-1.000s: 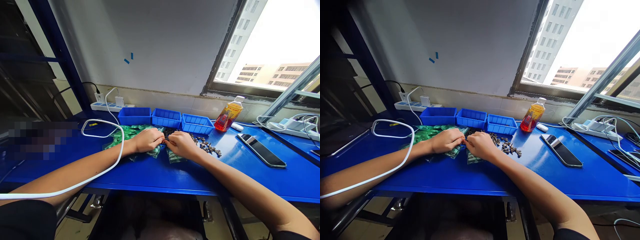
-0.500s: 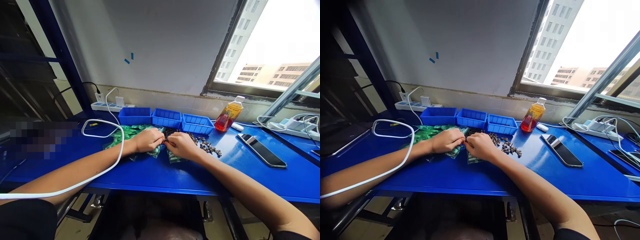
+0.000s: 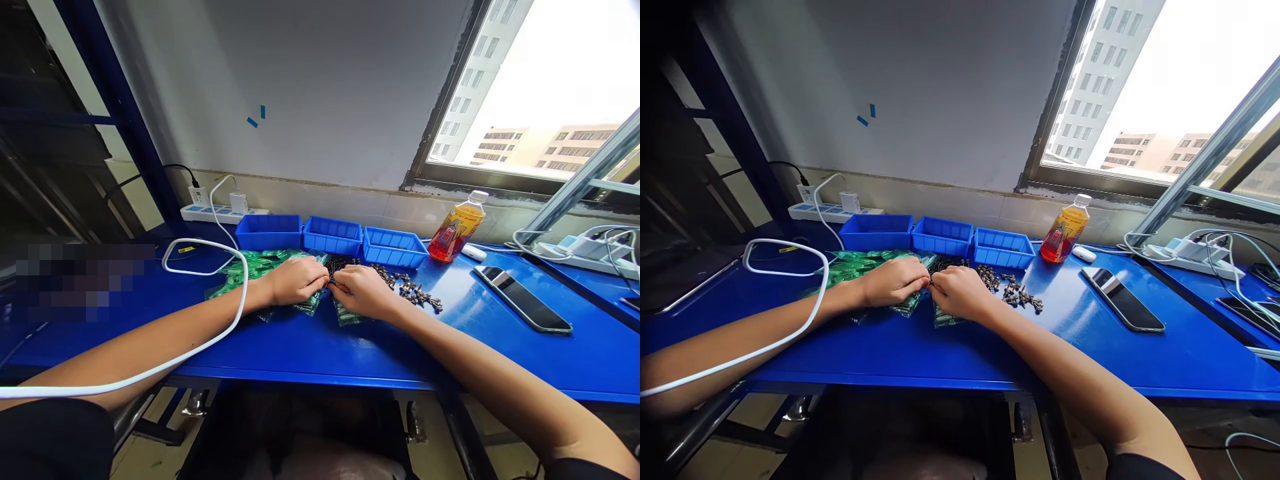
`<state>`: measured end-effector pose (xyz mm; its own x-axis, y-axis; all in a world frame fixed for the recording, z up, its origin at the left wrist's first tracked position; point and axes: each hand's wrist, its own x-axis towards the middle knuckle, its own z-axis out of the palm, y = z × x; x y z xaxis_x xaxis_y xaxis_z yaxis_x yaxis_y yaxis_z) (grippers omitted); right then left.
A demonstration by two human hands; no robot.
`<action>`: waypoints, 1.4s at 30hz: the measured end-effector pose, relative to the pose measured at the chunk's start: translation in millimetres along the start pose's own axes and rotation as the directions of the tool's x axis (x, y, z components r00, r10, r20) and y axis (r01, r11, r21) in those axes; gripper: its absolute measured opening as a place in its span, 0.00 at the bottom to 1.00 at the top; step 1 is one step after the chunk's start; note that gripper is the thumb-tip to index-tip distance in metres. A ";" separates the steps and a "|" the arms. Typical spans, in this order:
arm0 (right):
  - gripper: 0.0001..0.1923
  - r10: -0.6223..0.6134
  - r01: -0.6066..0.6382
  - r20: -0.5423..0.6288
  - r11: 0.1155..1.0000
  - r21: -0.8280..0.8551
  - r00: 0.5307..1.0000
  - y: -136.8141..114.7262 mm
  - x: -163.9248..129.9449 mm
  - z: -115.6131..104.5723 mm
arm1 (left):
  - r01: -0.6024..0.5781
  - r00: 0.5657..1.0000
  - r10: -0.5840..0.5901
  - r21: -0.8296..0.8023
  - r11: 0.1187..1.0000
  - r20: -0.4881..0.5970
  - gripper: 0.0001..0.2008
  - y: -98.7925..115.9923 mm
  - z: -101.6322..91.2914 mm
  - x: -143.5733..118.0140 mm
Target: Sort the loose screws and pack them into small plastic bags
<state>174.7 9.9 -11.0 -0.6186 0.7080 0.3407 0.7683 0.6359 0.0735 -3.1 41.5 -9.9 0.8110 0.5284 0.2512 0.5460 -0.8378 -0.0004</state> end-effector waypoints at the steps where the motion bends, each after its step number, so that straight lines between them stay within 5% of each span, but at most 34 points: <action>1: 0.14 -0.001 0.001 0.005 1.000 -0.005 1.000 0.1 0.1 -0.1 | 0.000 1.000 0.000 -0.001 1.000 0.000 0.13 -0.2 0.2 0.0; 13: 0.08 0.008 -0.008 0.031 1.000 -0.001 1.000 -0.8 -0.4 -2.1 | -0.047 0.999 0.047 0.008 0.999 -0.013 0.14 -0.4 -0.2 -0.5; 27: 0.04 0.059 -0.050 -0.142 0.996 0.070 0.988 2.3 -0.3 -4.4 | 0.200 0.980 -0.200 -0.074 0.977 0.012 0.14 2.9 -4.9 1.0; 42: 0.04 0.165 -0.160 -0.197 0.986 0.039 0.966 2.9 0.3 -3.9 | 0.214 0.977 -0.214 -0.110 0.971 0.013 0.14 4.3 -6.9 0.6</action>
<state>177.3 10.7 -7.0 -0.4386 0.7285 0.5262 0.8504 0.5257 -0.0190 -1.7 37.4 -3.1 0.6780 0.6972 0.2327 0.6805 -0.7151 0.1598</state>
